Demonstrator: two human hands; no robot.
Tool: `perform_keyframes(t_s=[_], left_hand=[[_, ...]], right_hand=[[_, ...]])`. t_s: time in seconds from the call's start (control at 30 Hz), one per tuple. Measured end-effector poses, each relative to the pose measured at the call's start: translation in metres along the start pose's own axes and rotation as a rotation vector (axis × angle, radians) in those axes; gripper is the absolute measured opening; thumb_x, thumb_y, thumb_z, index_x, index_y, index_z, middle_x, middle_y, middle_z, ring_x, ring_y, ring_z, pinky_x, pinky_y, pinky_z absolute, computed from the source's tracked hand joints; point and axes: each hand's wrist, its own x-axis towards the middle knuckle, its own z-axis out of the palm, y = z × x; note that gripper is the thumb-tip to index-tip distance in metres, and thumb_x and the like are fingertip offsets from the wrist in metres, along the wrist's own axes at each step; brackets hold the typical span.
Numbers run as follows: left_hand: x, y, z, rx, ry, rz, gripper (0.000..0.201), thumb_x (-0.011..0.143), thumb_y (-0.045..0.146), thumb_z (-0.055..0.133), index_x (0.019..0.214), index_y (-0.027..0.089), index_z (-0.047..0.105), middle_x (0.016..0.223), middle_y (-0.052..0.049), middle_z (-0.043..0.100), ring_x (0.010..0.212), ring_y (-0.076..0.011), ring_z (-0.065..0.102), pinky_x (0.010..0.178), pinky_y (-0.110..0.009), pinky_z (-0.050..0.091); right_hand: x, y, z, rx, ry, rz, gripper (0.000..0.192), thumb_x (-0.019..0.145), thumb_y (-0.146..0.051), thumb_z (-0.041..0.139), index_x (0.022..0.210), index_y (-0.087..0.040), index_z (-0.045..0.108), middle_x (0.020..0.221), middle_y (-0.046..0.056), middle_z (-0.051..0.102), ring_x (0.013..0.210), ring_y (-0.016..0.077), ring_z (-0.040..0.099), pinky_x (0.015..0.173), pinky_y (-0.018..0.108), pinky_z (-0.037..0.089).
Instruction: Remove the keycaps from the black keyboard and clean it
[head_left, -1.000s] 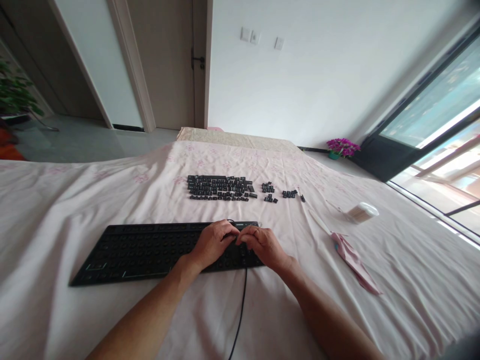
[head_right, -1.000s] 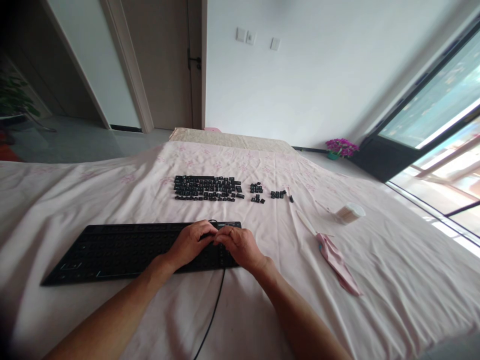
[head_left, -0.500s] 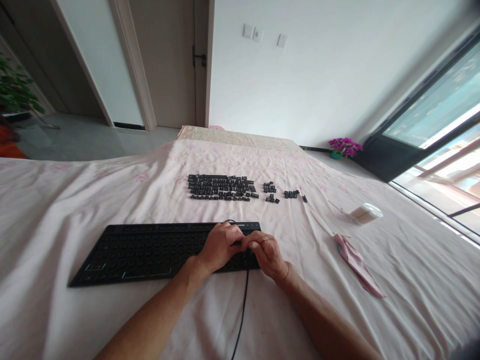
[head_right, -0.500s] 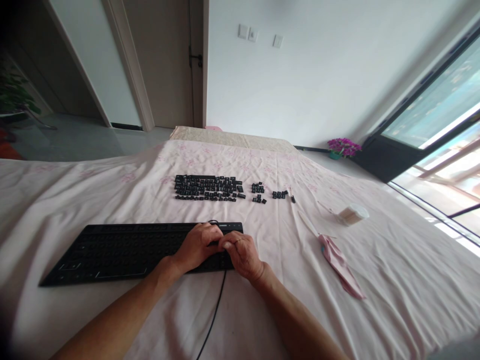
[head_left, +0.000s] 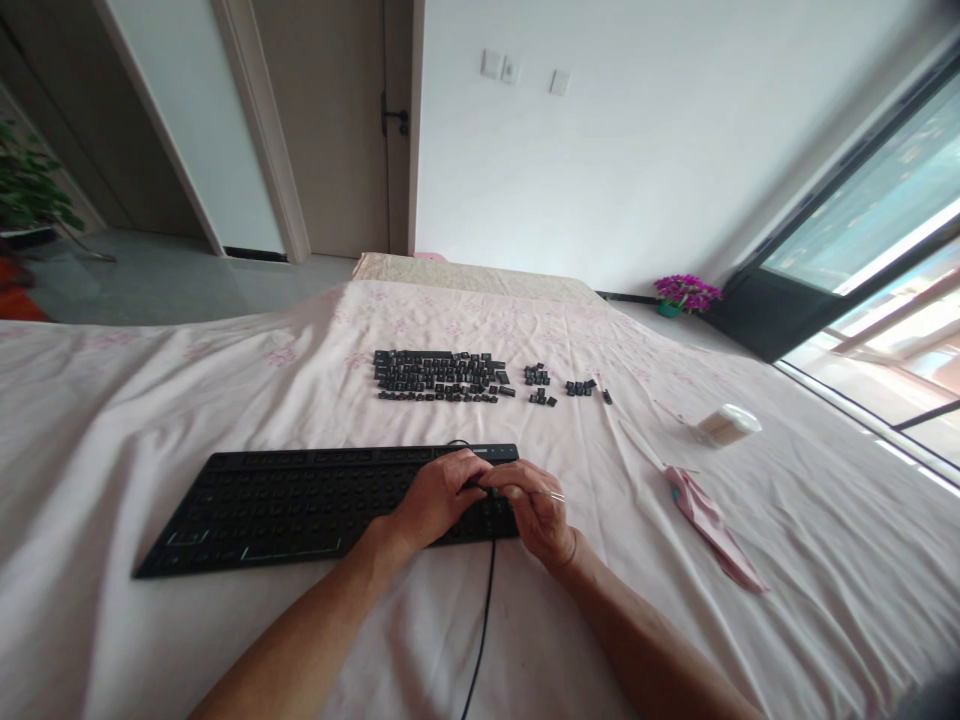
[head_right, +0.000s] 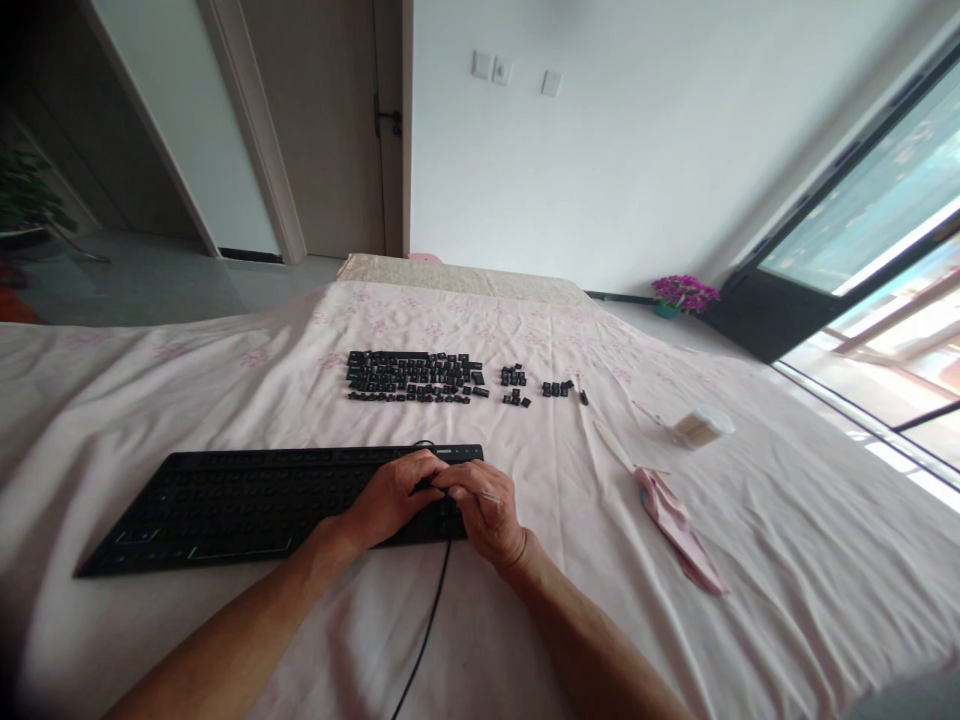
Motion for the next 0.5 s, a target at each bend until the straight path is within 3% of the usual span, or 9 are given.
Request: perform_keyframes(t_s=[0.07, 0.23, 0.37, 0.5], left_hand=[[-0.001, -0.001, 0.000, -0.029, 0.023, -0.012, 0.016, 0.085, 0.029, 0.061, 0.099, 0.021, 0.063, 0.094, -0.001, 0.065, 0.088, -0.0174, 0.060, 0.080, -0.027, 0.044], [-0.002, -0.003, 0.002, -0.069, 0.064, -0.100, 0.038, 0.077, 0.009, 0.061, 0.111, 0.025, 0.060, 0.095, 0.002, 0.066, 0.086, -0.0147, 0.062, 0.082, -0.026, 0.046], [-0.002, -0.006, 0.004, -0.121, 0.113, -0.154, 0.044, 0.076, 0.006, 0.060, 0.114, 0.025, 0.059, 0.096, 0.001, 0.068, 0.086, -0.0144, 0.064, 0.078, -0.025, 0.049], [-0.001, -0.008, 0.005, -0.185, 0.172, -0.170, 0.048, 0.075, 0.004, 0.060, 0.119, 0.024, 0.057, 0.093, 0.000, 0.068, 0.084, -0.0138, 0.065, 0.081, -0.027, 0.051]], right_hand=[[-0.001, -0.001, -0.002, -0.051, 0.026, -0.010, 0.028, 0.095, -0.025, 0.038, 0.097, -0.024, 0.067, 0.091, 0.006, 0.071, 0.084, 0.0205, 0.064, 0.079, 0.036, 0.051], [0.001, -0.002, -0.013, -0.168, 0.107, -0.049, 0.031, 0.093, -0.017, 0.039, 0.112, -0.024, 0.062, 0.101, 0.007, 0.069, 0.101, 0.0234, 0.059, 0.091, 0.040, 0.046], [0.006, 0.000, -0.014, -0.287, -0.021, 0.050, 0.031, 0.094, -0.016, 0.038, 0.114, -0.023, 0.061, 0.100, 0.008, 0.067, 0.091, 0.0217, 0.060, 0.082, 0.035, 0.046], [0.008, 0.004, -0.005, -0.433, -0.133, 0.164, 0.016, 0.091, -0.027, 0.052, 0.098, -0.026, 0.067, 0.090, 0.004, 0.069, 0.086, 0.0206, 0.061, 0.073, 0.030, 0.044]])
